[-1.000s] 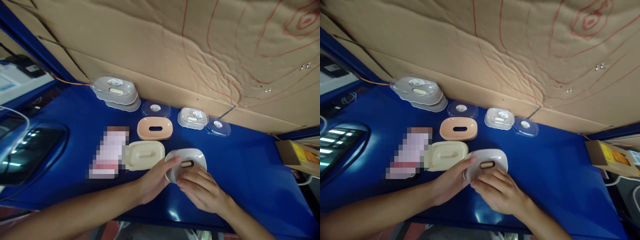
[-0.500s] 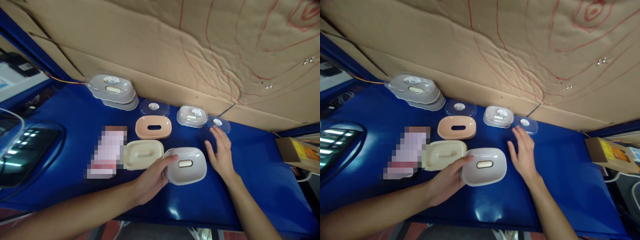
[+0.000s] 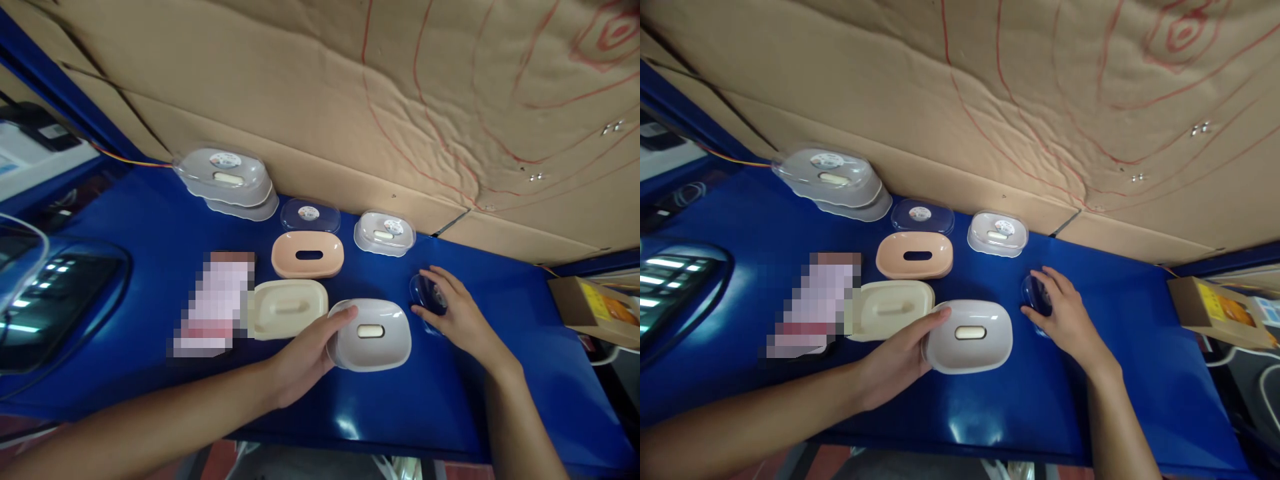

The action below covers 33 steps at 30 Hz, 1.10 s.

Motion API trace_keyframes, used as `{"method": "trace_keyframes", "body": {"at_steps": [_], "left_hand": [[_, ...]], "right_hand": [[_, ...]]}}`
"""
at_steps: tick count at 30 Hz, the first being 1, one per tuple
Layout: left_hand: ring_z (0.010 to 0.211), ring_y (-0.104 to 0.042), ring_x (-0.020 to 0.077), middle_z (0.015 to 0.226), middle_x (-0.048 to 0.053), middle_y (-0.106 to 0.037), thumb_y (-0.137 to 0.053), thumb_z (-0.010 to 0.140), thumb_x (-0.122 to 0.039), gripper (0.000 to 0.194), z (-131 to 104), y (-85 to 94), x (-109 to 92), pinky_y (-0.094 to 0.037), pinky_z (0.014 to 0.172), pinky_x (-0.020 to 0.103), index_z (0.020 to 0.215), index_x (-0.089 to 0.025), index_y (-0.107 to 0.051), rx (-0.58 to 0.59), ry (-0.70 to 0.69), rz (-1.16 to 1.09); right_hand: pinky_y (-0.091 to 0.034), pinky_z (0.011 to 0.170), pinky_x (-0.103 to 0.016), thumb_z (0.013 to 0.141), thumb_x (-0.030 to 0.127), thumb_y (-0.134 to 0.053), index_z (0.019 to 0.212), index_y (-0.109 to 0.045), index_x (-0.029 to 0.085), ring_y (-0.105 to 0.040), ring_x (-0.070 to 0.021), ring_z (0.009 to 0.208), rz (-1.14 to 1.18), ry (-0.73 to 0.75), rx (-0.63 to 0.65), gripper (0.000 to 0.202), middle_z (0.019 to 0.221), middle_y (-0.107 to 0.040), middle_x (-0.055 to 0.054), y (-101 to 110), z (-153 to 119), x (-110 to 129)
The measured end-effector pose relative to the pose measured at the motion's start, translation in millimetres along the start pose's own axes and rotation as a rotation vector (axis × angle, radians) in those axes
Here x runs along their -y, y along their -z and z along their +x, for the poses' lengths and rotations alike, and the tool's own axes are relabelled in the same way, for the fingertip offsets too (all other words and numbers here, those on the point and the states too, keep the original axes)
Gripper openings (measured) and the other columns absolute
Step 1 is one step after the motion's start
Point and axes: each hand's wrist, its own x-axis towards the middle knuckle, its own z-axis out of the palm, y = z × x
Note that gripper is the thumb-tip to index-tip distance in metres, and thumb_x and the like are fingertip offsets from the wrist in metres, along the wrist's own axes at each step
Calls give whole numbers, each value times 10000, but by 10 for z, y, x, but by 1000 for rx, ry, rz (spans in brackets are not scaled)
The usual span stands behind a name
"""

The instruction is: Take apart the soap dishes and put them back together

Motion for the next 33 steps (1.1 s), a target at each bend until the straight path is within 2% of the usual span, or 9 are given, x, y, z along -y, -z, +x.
{"method": "trace_keyframes", "body": {"at_steps": [4, 7, 10, 13, 17, 22, 24, 28, 33], "left_hand": [[1128, -699, 255, 1194, 93, -785, -633, 960, -653, 559, 26, 7, 29, -519, 952, 331, 1232, -176, -739, -33, 102, 52], [1086, -704, 268, 1125, 101, -798, -612, 920, -741, 653, 45, 13, 64, -506, 935, 346, 1193, -165, -756, -30, 192, 117], [1110, -692, 278, 1116, 90, -800, -595, 899, -784, 689, 52, 7, 75, -486, 954, 366, 1219, -193, -749, -42, 198, 160], [1136, -683, 278, 1135, 74, -796, -589, 909, -771, 662, 54, -7, 53, -464, 982, 378, 1236, -215, -738, -50, 155, 184], [1105, -686, 260, 1106, 71, -793, -609, 919, -735, 614, 60, -6, 39, -457, 998, 373, 1179, -197, -751, -13, 90, 181], [974, -697, 227, 1023, 69, -774, -682, 882, -718, 591, 62, 41, 60, -489, 877, 339, 1144, -191, -744, 15, 69, 180], [1001, -703, 231, 1065, 86, -768, -717, 883, -674, 565, 55, 45, 48, -498, 883, 333, 1174, -190, -732, 61, 31, 162], [1196, -674, 291, 1217, 124, -748, -714, 915, -616, 569, 45, 26, 3, -498, 974, 364, 1301, -197, -692, 112, 1, 148], [1218, -664, 305, 1232, 117, -752, -722, 900, -646, 604, 39, 14, 0, -472, 1039, 404, 1295, -191, -694, 78, -71, 210]], "right_hand": [[-404, 1237, -576, 964, 312, -688, 1493, -484, 296, -376, -326, 1559, 183, 232, -38, 567, 1649, -402, -122, 99, -88, 454], [-453, 1228, -475, 926, 262, -705, 1496, -504, 268, -358, -314, 1572, 259, 426, 75, 605, 1703, -311, -108, 120, -237, 803], [-462, 1225, -444, 899, 242, -692, 1496, -516, 235, -347, -311, 1576, 283, 531, 138, 622, 1734, -227, -103, 43, -334, 992], [-427, 1251, -476, 904, 263, -682, 1488, -513, 172, -344, -319, 1573, 289, 592, 62, 615, 1704, -263, -141, -87, -340, 1035], [-409, 1259, -508, 905, 297, -704, 1445, -536, 108, -411, -328, 1534, 308, 644, -28, 596, 1585, -424, -182, -173, -301, 1024], [-333, 1280, -585, 912, 294, -718, 1429, -582, 136, -445, -334, 1513, 190, 731, -91, 557, 1483, -585, -145, -142, -263, 1045], [-300, 1286, -609, 920, 302, -724, 1425, -595, 163, -449, -333, 1512, 140, 737, -103, 540, 1466, -620, -125, -136, -251, 1050], [-307, 1285, -602, 933, 313, -737, 1457, -582, 199, -397, -332, 1547, 111, 740, -90, 558, 1482, -626, -98, -150, -241, 1029], [-387, 1257, -581, 937, 358, -738, 1519, -490, 116, -439, -340, 1519, 254, 701, -103, 678, 1557, -522, -177, -176, -235, 948]]}}
